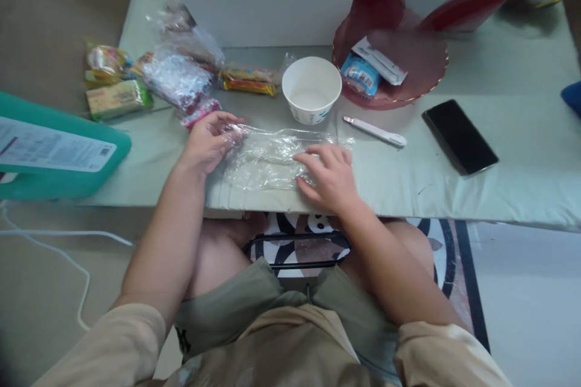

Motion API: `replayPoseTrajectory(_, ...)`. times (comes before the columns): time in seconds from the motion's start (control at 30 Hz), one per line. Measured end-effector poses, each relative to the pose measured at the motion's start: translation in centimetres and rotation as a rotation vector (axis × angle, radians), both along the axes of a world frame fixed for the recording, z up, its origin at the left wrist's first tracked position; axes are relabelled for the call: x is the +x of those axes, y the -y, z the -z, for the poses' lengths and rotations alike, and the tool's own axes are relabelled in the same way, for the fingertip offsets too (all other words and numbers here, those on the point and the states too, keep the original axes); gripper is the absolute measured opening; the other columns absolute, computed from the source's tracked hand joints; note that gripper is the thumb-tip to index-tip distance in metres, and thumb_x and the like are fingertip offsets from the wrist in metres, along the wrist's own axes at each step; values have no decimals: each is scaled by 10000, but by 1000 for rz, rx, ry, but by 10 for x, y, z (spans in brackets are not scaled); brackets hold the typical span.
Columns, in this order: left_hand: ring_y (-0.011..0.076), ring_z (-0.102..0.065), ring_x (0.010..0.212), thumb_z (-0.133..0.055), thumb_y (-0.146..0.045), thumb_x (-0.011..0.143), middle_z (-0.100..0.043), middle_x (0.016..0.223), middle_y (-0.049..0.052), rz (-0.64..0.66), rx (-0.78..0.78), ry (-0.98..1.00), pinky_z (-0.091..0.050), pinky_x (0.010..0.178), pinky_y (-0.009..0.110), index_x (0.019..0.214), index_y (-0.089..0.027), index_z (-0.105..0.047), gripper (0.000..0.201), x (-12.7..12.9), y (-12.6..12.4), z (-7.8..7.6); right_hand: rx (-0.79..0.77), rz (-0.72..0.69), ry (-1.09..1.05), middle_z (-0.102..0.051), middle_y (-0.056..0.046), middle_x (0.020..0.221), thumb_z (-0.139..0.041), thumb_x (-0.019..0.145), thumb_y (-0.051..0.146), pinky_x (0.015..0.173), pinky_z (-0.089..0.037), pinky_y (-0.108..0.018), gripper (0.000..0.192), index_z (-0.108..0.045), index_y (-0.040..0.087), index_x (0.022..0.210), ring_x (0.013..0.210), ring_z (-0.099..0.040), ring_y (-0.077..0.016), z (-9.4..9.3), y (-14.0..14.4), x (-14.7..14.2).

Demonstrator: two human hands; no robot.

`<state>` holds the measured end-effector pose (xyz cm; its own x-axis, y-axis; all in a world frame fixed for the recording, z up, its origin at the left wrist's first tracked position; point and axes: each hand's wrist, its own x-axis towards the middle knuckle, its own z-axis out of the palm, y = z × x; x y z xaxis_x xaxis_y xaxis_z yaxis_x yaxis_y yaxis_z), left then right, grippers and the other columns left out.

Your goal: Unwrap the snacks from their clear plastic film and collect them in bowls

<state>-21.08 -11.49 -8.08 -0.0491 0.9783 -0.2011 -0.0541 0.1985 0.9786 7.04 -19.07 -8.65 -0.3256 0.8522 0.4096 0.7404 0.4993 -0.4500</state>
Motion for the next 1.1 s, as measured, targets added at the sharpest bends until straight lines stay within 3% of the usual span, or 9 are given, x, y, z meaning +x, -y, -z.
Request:
replayPoseTrajectory(0.1,127,-687,823,-788,-39,638,-734,934,4,13,18,20,-539,741,240,953,-199,-647,381,0,-2,5,-79,51,122,-668,-91,1289,-639,917,268,980,-380,-490,295,-681,291,1208,1204,-572,-320,9,-2,-17)
replayPoseTrajectory(0.2,126,-698,819,-766,-17,657,-733,902,-4,10,10,16,-550,771,248,959,-203,-630,380,0,-4,9,-92,130,132,-713,-82,1167,-591,981,277,970,-350,-457,149,-728,249,1034,1136,-611,-277,17,-6,-21)
replayPoseTrajectory(0.27,126,-707,825,-761,-12,670,-736,895,-7,2,8,9,-554,780,247,954,-205,-626,368,0,-4,10,-91,138,127,-731,-66,1103,-564,1009,296,956,-335,-439,184,-731,243,951,1088,-629,-251,18,-8,-21)
replayPoseTrajectory(0.67,144,-741,851,-760,-22,701,-753,869,-6,-28,-7,-27,-589,802,263,974,-207,-599,366,-1,-5,12,-149,66,50,-754,-26,990,-579,974,287,913,-304,-413,165,-724,256,902,962,-662,-216,6,2,-4)
replayPoseTrajectory(0.77,158,-749,877,-769,-42,700,-757,870,-6,-27,10,-65,-599,830,289,972,-211,-597,363,-1,-6,14,-156,69,60,-754,-36,990,-579,977,318,918,-320,-411,166,-730,261,943,986,-661,-230,5,5,-2)
replayPoseTrajectory(1.0,150,-750,839,-746,-3,660,-767,892,-4,16,20,-57,-598,819,287,970,-211,-610,397,0,-5,12,-147,99,169,-726,-84,1153,-612,953,312,934,-312,-416,301,-707,264,1235,1116,-600,-278,8,-10,-14)
replayPoseTrajectory(1.1,156,-753,857,-741,-3,671,-762,889,3,21,17,-65,-604,852,304,945,-209,-605,369,0,-5,12,-187,103,178,-749,-61,994,-582,985,313,922,-279,-422,209,-762,266,1079,1027,-600,-263,10,-18,-17)
